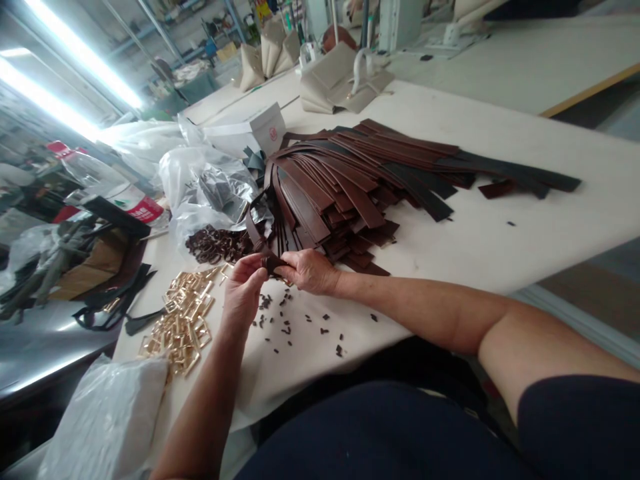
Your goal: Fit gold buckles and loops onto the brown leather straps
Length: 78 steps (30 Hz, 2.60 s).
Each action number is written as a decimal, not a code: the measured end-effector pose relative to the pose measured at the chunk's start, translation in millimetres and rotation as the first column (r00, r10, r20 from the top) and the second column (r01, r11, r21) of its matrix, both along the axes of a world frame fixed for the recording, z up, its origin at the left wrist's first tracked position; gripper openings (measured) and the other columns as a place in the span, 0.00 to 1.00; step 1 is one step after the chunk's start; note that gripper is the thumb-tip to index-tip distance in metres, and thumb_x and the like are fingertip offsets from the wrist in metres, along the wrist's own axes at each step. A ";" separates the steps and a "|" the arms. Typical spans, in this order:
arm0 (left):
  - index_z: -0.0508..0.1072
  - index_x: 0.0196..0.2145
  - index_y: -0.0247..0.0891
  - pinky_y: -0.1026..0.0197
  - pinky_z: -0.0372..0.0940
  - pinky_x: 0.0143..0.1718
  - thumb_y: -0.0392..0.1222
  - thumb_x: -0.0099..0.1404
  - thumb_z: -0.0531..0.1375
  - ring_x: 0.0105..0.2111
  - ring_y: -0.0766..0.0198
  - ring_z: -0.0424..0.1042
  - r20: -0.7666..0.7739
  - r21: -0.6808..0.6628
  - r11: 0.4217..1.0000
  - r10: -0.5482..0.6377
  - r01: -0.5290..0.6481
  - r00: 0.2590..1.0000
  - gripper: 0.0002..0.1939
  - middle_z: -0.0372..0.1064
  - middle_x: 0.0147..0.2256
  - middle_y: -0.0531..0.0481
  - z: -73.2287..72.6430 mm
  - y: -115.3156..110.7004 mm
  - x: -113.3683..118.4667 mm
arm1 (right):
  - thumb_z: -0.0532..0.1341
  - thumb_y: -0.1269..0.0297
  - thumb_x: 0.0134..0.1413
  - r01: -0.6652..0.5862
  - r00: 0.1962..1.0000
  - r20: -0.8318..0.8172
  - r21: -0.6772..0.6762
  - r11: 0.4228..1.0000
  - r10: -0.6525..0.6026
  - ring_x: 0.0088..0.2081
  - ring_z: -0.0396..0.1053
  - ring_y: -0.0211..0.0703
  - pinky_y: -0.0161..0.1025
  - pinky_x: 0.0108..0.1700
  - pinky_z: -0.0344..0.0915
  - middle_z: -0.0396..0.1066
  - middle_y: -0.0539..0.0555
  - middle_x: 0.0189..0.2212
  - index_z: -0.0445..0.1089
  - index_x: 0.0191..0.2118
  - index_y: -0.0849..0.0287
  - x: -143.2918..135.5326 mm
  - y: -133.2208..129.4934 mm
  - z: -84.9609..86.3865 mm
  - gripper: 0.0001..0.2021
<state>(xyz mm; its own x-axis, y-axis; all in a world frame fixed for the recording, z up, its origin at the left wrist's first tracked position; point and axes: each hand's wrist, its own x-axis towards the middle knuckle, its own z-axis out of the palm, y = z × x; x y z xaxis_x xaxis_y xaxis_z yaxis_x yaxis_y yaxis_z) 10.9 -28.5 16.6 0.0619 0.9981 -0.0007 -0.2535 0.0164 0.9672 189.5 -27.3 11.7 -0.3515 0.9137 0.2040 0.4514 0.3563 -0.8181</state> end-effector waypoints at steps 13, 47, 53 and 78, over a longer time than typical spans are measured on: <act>0.81 0.29 0.40 0.65 0.65 0.33 0.42 0.51 0.72 0.31 0.67 0.69 -0.403 0.172 0.982 0.004 0.071 0.915 0.08 0.71 0.30 0.51 -1.3 -2.0 -5.4 | 0.56 0.66 0.63 -0.192 0.958 -0.243 -0.162 0.968 0.149 0.23 0.70 0.35 0.30 0.27 0.63 0.72 0.50 0.26 0.64 0.32 0.61 -1.1 1.3 -7.7 0.08; 0.77 0.31 0.37 0.70 0.66 0.26 0.45 0.39 0.77 0.26 0.71 0.71 0.128 -0.313 0.949 0.001 0.040 0.992 0.22 0.75 0.30 0.52 -2.2 0.5 -6.2 | 0.61 0.64 0.56 0.006 0.993 -0.121 -0.080 0.997 -0.016 0.21 0.58 0.32 0.31 0.25 0.50 0.63 0.46 0.17 0.66 0.25 0.61 4.4 -1.3 6.1 0.11; 0.79 0.31 0.39 0.70 0.67 0.29 0.44 0.38 0.77 0.28 0.70 0.72 0.127 -0.263 0.965 0.052 -0.017 0.991 0.21 0.76 0.31 0.52 -4.5 -3.2 2.3 | 0.61 0.65 0.57 0.016 0.999 -0.051 0.028 0.999 -0.014 0.21 0.56 0.32 0.32 0.26 0.47 0.61 0.45 0.18 0.66 0.26 0.61 3.4 -0.9 3.9 0.10; 0.76 0.23 0.33 0.68 0.68 0.32 0.27 0.52 0.68 0.30 0.64 0.75 -0.596 0.397 0.902 0.114 0.169 0.795 0.06 0.72 0.25 0.53 40.8 -6.0 -7.9 | 0.56 0.31 0.54 0.115 0.992 -0.087 0.251 0.961 -0.096 0.33 0.77 0.53 0.46 0.31 0.69 0.75 0.69 0.41 0.66 0.60 0.54 17.6 8.8 -19.7 0.38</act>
